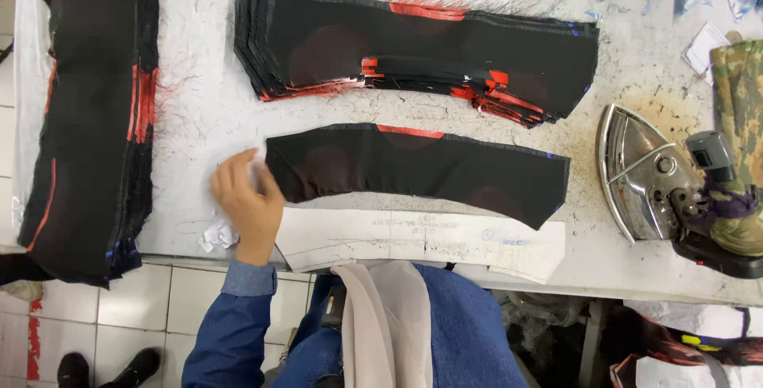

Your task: The person irons a piece of black fabric with red patterns using a steam iron. They repeatedly pick up the fabric, align it with a paper template on the table, and press it with the iron. The person also uses scissors to trim the fabric edges and handles a stack of similar fabric pieces.

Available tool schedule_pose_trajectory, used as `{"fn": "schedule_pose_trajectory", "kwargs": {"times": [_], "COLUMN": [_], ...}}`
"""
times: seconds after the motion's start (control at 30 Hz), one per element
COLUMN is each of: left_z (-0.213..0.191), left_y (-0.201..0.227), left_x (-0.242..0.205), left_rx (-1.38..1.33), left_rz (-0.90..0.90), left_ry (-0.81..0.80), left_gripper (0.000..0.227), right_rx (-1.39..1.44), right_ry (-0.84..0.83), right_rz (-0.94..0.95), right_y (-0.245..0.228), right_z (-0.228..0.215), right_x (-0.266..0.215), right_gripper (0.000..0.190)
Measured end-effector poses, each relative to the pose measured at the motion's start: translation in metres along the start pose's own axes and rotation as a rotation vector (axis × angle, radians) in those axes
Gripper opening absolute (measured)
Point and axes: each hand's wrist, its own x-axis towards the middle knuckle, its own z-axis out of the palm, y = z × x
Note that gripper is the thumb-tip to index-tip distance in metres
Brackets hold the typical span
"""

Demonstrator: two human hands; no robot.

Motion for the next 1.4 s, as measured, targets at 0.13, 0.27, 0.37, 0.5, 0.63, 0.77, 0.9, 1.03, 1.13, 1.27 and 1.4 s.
{"fn": "schedule_pose_trajectory", "kwargs": {"times": [0.13, 0.27, 0.37, 0.5, 0.63, 0.77, 0.9, 1.03, 1.13, 1.27, 1.4], "left_z": [0.003, 0.009, 0.019, 0.023, 0.027, 0.029, 0.033, 0.041, 0.039, 0.040, 0.045], "left_y": [0.001, 0.018, 0.011, 0.021, 0.020, 0.023, 0.039, 0.033, 0.018, 0.003, 0.001], "left_x": [-0.010, -0.006, -0.010, 0.002, 0.009, 0.015, 0.019, 0.011, 0.008, 0.005, 0.002], "left_rx": [0.277, 0.396, 0.313, -0.014, -0.004, 0.034, 0.076, 0.191, 0.260, 0.353, 0.391], "left_rz": [-0.179, -0.315, -0.314, -0.254, -0.372, -0.351, -0.297, -0.201, -0.192, -0.165, -0.133], "left_ry": [0.106, -0.059, -0.215, -0.112, -0.064, -0.017, 0.043, 0.104, 0.140, 0.113, 0.069], "left_gripper": [0.008, 0.049, 0.048, 0.025, 0.026, 0.017, 0.014, 0.012, 0.011, 0.014, 0.017], "right_rx": [-0.070, 0.411, 0.495, 0.373, 0.260, 0.366, 0.429, 0.211, 0.105, -0.067, -0.050], "right_ry": [0.002, -0.451, -0.708, -0.662, -0.868, -0.811, -0.706, -0.595, -0.602, -0.604, -0.614], "right_rz": [-0.053, 0.020, 0.216, 0.132, 0.202, 0.083, 0.108, -0.060, -0.114, -0.174, -0.172], "right_y": [-0.050, -0.153, -0.307, -0.332, -0.326, -0.328, -0.346, -0.358, -0.367, -0.371, -0.369], "right_z": [0.021, 0.034, 0.030, 0.070, 0.091, 0.092, 0.076, 0.072, 0.070, 0.068, 0.070], "right_x": [0.002, -0.001, 0.048, 0.052, 0.050, 0.048, 0.051, 0.046, 0.045, 0.043, 0.043], "right_gripper": [0.025, 0.026, 0.014, 0.022, 0.049, 0.033, 0.018, 0.020, 0.021, 0.024, 0.021]}}
